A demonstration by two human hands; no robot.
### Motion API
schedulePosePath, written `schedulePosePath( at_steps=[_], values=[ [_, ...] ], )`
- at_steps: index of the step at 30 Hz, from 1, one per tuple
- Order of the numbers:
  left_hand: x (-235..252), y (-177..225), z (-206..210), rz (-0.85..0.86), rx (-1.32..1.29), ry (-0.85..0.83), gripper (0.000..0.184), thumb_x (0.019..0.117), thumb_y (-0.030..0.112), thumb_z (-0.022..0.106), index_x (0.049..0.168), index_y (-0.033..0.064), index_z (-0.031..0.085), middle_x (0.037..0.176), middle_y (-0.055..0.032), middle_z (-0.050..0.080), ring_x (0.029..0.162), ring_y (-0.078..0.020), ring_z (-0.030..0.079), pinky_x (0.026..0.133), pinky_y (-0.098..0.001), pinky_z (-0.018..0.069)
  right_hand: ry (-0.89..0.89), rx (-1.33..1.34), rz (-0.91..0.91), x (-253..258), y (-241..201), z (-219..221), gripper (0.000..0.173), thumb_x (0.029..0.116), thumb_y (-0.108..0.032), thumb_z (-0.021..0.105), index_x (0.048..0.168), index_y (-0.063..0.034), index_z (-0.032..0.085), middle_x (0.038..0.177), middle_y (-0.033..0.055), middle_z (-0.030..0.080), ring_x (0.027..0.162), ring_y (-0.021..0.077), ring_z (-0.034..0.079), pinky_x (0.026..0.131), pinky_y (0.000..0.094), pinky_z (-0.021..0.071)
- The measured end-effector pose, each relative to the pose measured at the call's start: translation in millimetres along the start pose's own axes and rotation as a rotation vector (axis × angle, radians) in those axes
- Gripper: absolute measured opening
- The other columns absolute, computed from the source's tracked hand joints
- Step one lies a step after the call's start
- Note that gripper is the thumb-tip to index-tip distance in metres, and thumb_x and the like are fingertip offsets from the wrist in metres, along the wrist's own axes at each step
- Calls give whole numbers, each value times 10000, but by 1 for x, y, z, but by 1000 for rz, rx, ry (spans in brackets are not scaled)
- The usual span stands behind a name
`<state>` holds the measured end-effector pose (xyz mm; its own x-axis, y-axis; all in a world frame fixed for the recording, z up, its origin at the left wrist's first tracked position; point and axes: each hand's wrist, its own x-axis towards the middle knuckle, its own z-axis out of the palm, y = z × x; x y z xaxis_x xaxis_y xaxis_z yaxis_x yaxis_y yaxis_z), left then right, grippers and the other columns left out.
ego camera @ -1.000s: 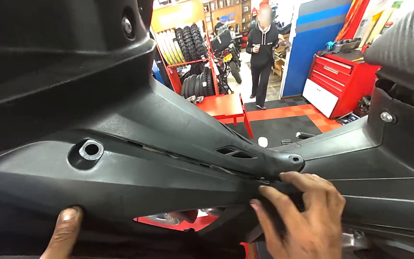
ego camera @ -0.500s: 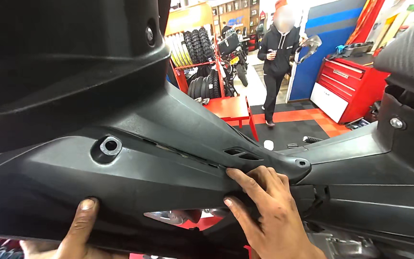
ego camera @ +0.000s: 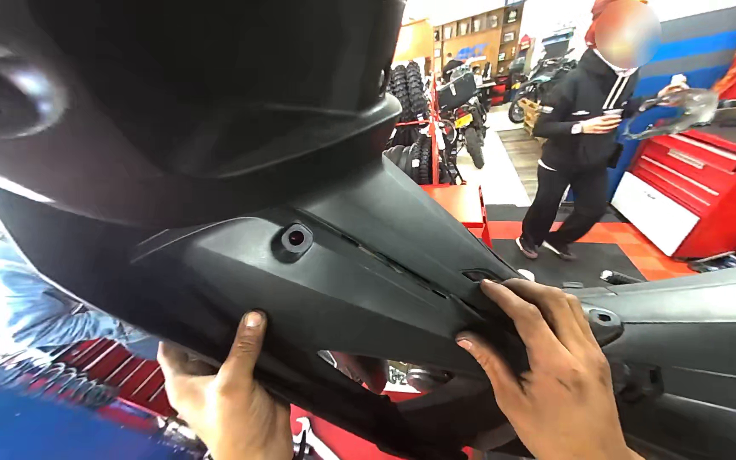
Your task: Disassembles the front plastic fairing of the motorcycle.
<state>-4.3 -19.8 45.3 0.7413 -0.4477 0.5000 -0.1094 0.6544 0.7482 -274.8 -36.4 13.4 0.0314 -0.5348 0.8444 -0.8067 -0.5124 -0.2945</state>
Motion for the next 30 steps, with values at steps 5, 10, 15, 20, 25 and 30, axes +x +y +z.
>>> schedulePosePath(
  at_steps=[5,10,15,20,25,30],
  values=[
    [2,5,-2,-32,2,-20,619,890,9,695,1437,21,406,1186,-114,660,1030,-179,706,857,-345,631,35,43,-45,8,-20,5,478,922,-500,692,1306,-216,683,1266,132,611,1178,306,569,940,510,479],
    [2,8,-3,-52,15,-15,621,885,7,690,1435,20,402,1176,-108,658,1014,-166,708,846,-333,632,20,-34,-107,12,-55,31,681,889,-706,600,1451,-322,572,1530,188,456,1432,399,391,1119,648,300],
    [3,8,-3,-58,3,-17,605,887,5,679,1426,18,405,1162,-118,662,1014,-179,709,835,-343,634,57,42,-88,13,-56,43,642,898,-664,629,1453,-348,556,1582,210,387,1506,390,298,1156,680,232],
    [5,14,-5,-71,1,-35,605,896,-1,677,1435,31,403,1180,-116,658,1026,-183,706,844,-352,633,52,79,-90,17,-54,43,660,866,-680,657,1435,-356,572,1600,199,369,1532,376,261,1186,696,194],
    [8,11,-3,-62,-12,-30,594,894,-3,670,1425,25,405,1155,-115,661,1005,-181,708,831,-345,634,65,73,-99,19,-54,45,605,901,-660,626,1422,-355,582,1605,195,365,1535,365,256,1179,681,205],
    [8,13,-3,-67,-6,-22,618,894,-12,676,1442,26,394,1181,-126,657,1034,-194,703,854,-361,630,77,62,-114,18,-53,48,623,902,-662,623,1437,-347,575,1601,205,371,1531,377,264,1180,683,210]
  ],
)
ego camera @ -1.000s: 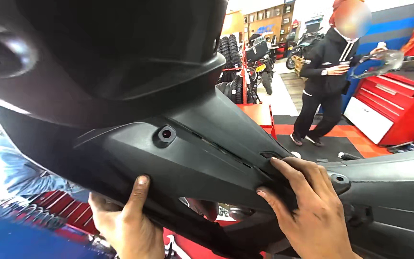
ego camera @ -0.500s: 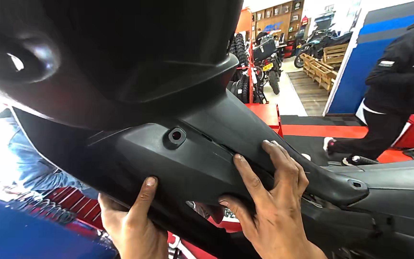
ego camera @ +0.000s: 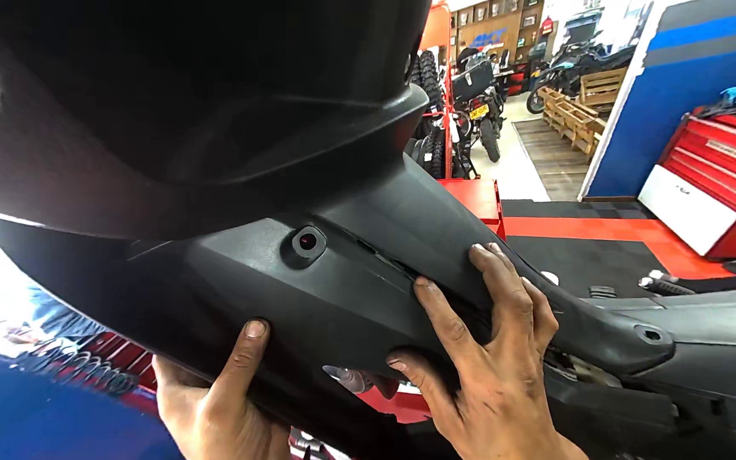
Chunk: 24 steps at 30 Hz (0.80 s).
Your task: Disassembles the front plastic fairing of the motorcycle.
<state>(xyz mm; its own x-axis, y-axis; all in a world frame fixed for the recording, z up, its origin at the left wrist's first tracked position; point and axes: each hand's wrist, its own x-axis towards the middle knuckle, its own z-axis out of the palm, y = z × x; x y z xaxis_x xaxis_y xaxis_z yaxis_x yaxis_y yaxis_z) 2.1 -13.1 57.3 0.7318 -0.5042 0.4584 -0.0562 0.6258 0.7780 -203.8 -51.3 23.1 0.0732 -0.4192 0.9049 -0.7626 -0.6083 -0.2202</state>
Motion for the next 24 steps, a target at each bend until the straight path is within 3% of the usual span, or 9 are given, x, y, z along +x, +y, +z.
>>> schedulePosePath(
  at_steps=[10,19,24],
  values=[
    [2,7,-4,-6,56,-28,558,904,-2,652,1406,14,407,1137,-110,667,1000,-170,708,840,-336,629,-22,44,34,0,-3,-3,623,874,-670,650,1412,-362,585,1607,205,355,1531,395,247,1175,701,196],
    [9,1,-1,20,41,-17,521,896,-13,639,1369,7,422,1089,-82,678,964,-139,713,823,-307,629,-26,-11,-6,5,-4,3,601,930,-662,569,1456,-372,553,1626,208,336,1544,398,224,1180,708,165],
    [20,7,-3,40,32,-58,512,916,7,644,1382,32,434,1125,-79,674,1000,-155,705,861,-340,621,-35,20,-18,16,-9,5,575,927,-653,588,1427,-369,594,1620,206,343,1546,388,224,1176,726,160]
  ],
)
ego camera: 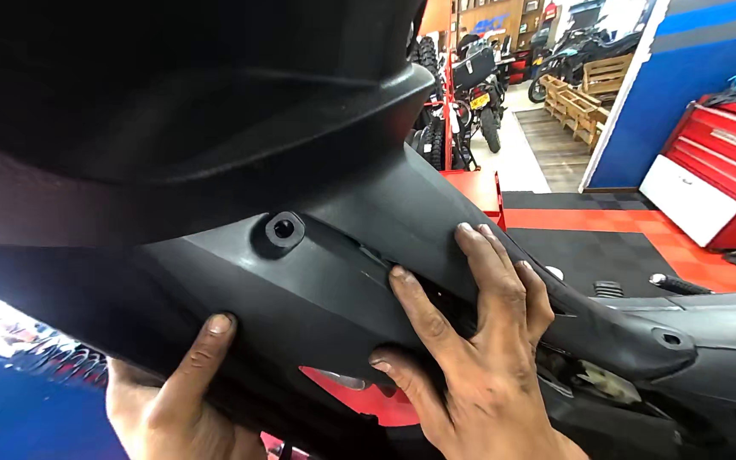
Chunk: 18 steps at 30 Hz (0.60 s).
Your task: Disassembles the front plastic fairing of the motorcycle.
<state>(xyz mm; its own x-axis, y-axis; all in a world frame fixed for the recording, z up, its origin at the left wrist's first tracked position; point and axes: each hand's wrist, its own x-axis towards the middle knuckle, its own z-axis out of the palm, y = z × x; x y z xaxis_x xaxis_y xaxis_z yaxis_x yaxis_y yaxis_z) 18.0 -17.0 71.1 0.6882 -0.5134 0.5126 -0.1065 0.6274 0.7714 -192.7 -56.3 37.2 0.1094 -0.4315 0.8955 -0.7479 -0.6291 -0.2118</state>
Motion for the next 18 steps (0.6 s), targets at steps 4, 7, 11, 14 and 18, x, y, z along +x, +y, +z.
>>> schedulePosePath(
  at_steps=[4,7,11,14,18],
  values=[
    [2,2,-2,-13,23,-5,550,913,6,645,1407,22,403,1138,-88,670,999,-150,707,854,-327,623,-8,-3,-4,1,1,0,602,923,-666,578,1455,-383,562,1631,188,336,1549,378,225,1186,726,152],
    [-2,5,-2,-24,46,-7,565,919,6,646,1424,25,393,1154,-92,664,1012,-153,704,859,-325,622,-9,4,-4,-1,2,-1,599,924,-648,593,1451,-363,573,1626,189,345,1547,378,232,1191,722,152],
    [-5,5,-1,-14,50,-8,555,910,5,656,1408,24,412,1153,-96,663,1009,-161,704,854,-332,623,0,14,-5,-3,5,-3,580,923,-639,606,1426,-351,602,1622,182,357,1543,380,239,1192,723,154],
    [-6,3,0,-16,38,0,552,909,7,659,1405,24,419,1140,-107,669,1001,-172,708,844,-343,628,2,9,-3,-2,5,-4,568,923,-630,609,1413,-343,617,1616,181,366,1541,381,245,1193,717,157],
    [-6,5,-1,-25,56,-7,563,906,9,660,1410,22,408,1136,-101,669,992,-164,711,834,-334,631,-11,-8,4,-2,5,-5,579,925,-647,589,1421,-350,610,1620,179,365,1539,391,246,1196,716,158]
  ],
)
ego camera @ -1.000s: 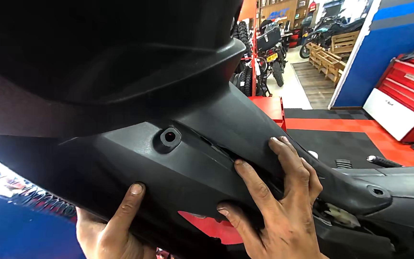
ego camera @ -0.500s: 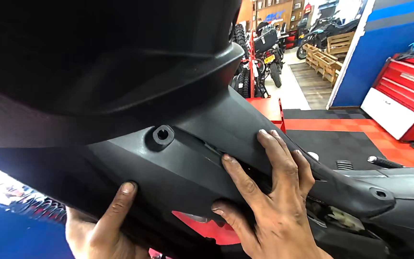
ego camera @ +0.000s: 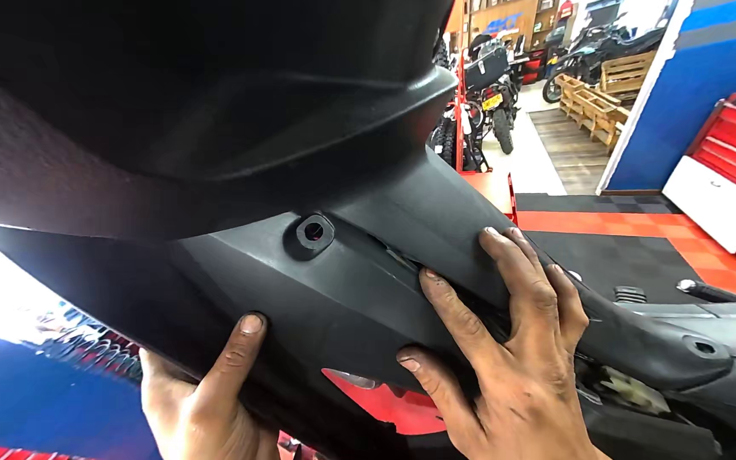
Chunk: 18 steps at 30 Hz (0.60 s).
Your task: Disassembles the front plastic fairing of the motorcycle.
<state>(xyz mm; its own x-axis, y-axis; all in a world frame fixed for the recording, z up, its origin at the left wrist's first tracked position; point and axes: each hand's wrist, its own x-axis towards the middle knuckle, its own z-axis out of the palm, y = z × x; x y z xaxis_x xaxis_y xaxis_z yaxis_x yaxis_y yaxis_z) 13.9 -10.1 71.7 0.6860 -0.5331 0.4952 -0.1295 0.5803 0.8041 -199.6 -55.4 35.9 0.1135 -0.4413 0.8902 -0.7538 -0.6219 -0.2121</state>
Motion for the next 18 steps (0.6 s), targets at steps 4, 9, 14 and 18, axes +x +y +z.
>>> schedulePosePath(
  at_steps=[4,9,14,18],
  values=[
    [2,1,-3,8,20,-21,558,908,18,664,1400,15,402,1112,-93,677,974,-155,716,825,-323,633,-16,10,17,1,-1,-2,583,896,-648,628,1406,-366,621,1632,172,350,1540,407,235,1198,714,156],
    [2,2,-3,-3,55,-5,535,908,13,645,1385,11,403,1103,-79,676,961,-139,716,823,-316,633,-40,16,30,3,-1,-4,593,878,-659,645,1402,-381,621,1634,171,347,1542,416,227,1186,744,154],
    [0,3,-3,21,85,4,490,923,10,630,1361,-2,410,1083,-62,676,960,-115,710,833,-290,624,-49,1,16,5,2,-5,595,879,-674,633,1390,-370,636,1621,181,369,1533,420,249,1181,739,165],
    [1,2,-2,24,86,0,478,923,7,629,1350,-2,415,1076,-59,678,952,-116,712,831,-290,625,-66,-30,3,7,2,-7,601,889,-678,613,1401,-363,630,1612,191,379,1526,425,262,1175,733,180]
  ],
)
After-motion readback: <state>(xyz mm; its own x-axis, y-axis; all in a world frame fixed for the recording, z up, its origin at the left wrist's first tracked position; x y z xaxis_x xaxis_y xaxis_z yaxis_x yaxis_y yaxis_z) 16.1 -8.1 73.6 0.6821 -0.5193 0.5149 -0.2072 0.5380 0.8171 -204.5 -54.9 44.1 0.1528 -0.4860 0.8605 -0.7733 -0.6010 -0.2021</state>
